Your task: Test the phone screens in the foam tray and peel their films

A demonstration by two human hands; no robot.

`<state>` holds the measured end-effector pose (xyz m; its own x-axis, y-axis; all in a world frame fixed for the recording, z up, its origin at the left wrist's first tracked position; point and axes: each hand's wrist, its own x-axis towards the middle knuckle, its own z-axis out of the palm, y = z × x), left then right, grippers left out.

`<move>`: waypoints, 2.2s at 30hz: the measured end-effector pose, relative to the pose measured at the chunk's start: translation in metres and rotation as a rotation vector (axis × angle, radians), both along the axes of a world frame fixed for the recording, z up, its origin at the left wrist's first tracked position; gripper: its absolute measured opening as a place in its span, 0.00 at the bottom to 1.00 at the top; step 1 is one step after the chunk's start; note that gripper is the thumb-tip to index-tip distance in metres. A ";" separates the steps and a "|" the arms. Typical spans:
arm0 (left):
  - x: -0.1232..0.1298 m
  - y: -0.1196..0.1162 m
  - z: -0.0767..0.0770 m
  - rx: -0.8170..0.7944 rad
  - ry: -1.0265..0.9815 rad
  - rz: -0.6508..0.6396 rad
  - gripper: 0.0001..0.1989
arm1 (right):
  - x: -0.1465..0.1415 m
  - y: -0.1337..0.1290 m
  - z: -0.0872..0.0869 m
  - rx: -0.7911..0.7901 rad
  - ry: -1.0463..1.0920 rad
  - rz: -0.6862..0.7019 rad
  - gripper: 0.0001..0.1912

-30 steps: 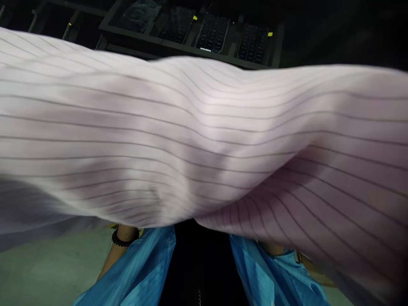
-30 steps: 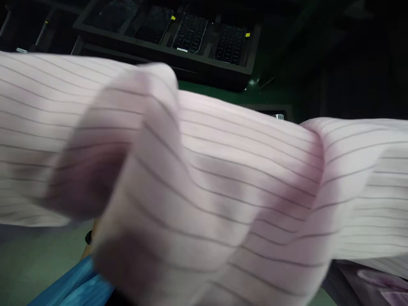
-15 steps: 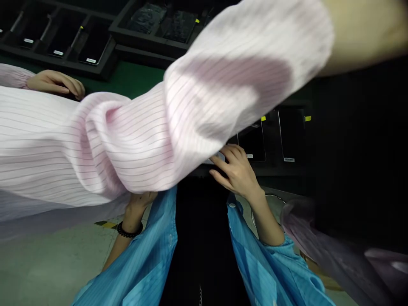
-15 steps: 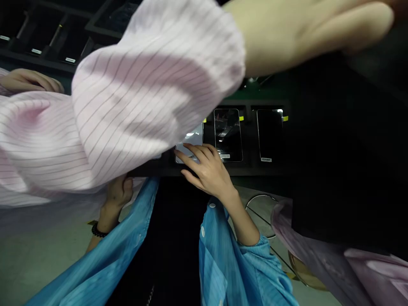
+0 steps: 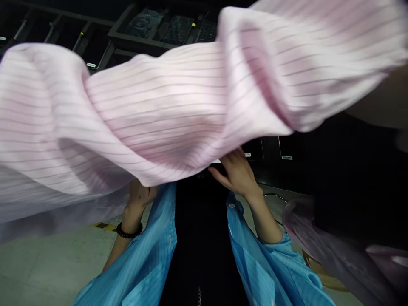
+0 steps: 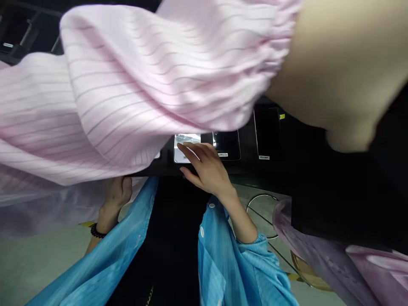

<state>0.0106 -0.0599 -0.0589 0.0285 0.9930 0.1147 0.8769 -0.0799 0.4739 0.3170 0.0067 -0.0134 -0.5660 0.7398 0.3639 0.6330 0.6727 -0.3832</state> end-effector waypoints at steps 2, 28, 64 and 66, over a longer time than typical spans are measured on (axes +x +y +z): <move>-0.002 0.000 -0.005 0.101 -0.003 0.010 0.26 | -0.001 0.001 0.002 -0.007 0.021 0.004 0.25; 0.016 0.031 0.033 0.120 -0.015 -0.087 0.30 | 0.000 0.003 0.008 -0.103 0.085 -0.017 0.16; 0.032 0.069 0.042 0.085 0.029 -0.083 0.29 | 0.010 0.017 0.017 -0.125 0.045 -0.039 0.18; 0.031 0.069 0.042 0.084 0.026 -0.088 0.28 | 0.012 0.020 0.018 -0.116 0.062 -0.126 0.17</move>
